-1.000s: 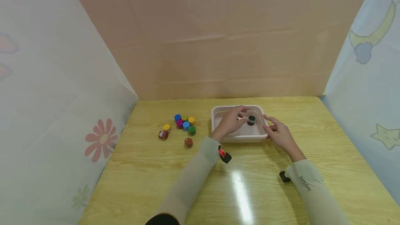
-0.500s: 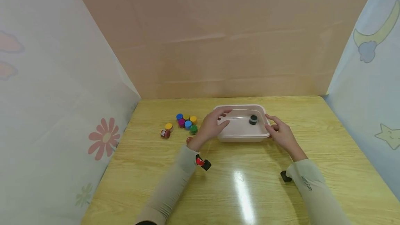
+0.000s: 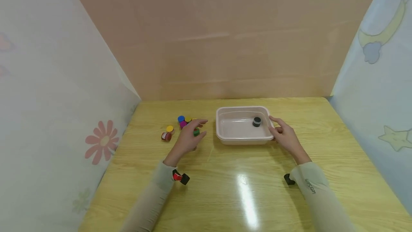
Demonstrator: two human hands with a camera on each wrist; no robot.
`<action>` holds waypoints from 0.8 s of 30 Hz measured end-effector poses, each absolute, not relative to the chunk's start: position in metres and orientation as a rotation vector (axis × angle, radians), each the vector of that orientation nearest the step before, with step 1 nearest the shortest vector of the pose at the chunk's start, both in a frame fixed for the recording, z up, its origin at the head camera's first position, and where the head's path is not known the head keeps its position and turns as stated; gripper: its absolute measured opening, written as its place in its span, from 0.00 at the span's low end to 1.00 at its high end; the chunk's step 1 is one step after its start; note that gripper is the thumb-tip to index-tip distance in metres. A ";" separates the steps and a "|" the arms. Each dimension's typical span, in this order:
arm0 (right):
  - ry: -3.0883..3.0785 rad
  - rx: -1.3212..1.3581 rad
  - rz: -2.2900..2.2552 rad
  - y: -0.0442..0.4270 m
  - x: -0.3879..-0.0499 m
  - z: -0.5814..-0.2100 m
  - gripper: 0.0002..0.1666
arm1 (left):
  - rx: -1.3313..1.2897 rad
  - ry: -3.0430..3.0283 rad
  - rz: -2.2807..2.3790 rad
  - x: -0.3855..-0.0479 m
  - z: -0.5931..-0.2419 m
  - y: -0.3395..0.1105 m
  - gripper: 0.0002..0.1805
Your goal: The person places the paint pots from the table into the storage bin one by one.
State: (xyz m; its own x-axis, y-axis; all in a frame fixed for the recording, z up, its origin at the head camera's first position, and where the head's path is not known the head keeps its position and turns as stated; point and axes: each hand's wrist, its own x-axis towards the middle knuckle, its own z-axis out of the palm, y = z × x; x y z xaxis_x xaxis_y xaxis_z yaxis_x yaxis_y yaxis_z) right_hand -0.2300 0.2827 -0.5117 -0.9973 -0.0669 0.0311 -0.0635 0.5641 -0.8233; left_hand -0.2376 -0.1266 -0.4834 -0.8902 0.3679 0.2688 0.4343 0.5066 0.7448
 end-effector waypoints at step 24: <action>2.761 -0.089 -1.495 0.281 -0.231 -0.513 0.35 | -0.609 -2.799 -1.315 -0.222 -0.512 -0.172 0.32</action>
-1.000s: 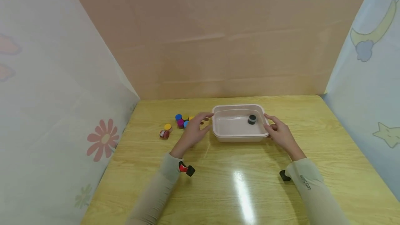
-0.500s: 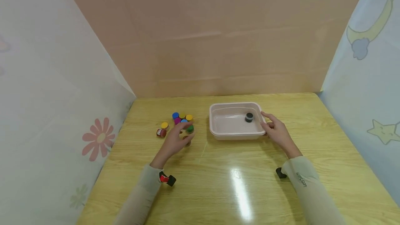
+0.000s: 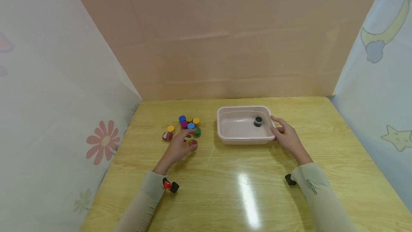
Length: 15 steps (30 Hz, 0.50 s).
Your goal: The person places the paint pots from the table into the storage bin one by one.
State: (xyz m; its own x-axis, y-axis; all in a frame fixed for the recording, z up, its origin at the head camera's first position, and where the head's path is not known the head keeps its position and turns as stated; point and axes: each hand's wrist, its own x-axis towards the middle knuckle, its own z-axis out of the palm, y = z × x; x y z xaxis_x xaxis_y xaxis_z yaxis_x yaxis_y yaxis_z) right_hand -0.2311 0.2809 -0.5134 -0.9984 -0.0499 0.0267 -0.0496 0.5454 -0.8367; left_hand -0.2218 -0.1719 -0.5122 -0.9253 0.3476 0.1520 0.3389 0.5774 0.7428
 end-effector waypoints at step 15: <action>2.768 -0.094 -1.507 0.282 -0.231 -0.519 0.35 | 0.558 2.789 1.140 -0.226 -0.531 -0.173 0.32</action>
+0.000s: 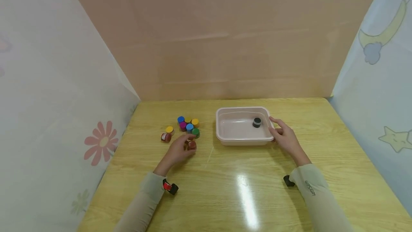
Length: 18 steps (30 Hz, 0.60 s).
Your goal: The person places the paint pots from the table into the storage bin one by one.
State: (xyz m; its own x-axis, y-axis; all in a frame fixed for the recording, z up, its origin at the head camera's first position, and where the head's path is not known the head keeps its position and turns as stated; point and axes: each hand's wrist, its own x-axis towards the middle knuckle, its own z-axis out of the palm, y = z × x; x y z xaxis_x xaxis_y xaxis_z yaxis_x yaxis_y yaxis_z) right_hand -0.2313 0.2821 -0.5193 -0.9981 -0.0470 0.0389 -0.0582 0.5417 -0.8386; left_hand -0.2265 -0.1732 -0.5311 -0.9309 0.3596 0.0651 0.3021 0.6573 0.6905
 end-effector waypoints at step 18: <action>-2.747 0.071 1.515 0.281 -0.231 -0.520 0.35 | 0.584 2.815 1.027 -0.232 -0.535 -0.172 0.21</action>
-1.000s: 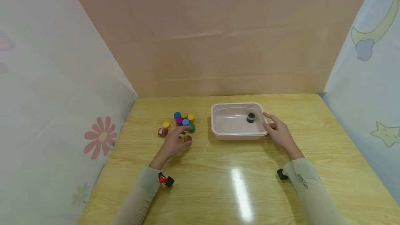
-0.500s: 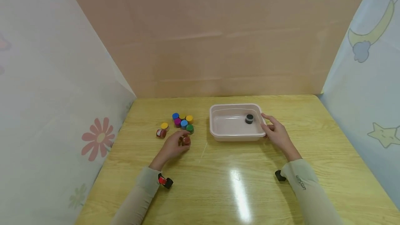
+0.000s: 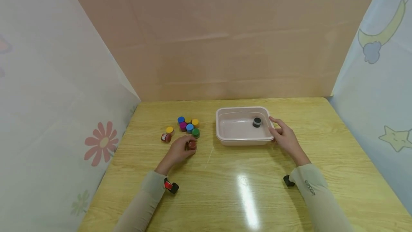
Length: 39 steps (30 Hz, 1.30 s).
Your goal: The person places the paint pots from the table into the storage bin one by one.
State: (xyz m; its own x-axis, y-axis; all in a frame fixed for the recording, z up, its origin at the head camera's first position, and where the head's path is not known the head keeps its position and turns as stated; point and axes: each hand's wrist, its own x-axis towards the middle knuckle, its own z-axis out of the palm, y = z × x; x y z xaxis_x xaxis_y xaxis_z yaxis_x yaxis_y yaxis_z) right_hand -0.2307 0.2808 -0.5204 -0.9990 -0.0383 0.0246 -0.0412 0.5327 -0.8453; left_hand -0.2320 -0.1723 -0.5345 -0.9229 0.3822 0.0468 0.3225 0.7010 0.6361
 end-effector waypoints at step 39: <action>-2.754 0.065 1.521 0.280 -0.231 -0.518 0.35 | 0.639 2.761 1.455 -0.225 -0.495 -0.151 0.13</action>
State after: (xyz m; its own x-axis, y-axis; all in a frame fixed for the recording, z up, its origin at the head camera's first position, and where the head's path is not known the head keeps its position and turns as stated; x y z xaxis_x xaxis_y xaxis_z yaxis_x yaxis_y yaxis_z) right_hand -0.2306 0.2805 -0.5178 -0.9991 -0.0383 0.0157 -0.0337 0.5319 -0.8461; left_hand -0.2248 -0.1505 -0.4948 -0.9186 0.3275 0.2212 0.3675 0.5023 0.7827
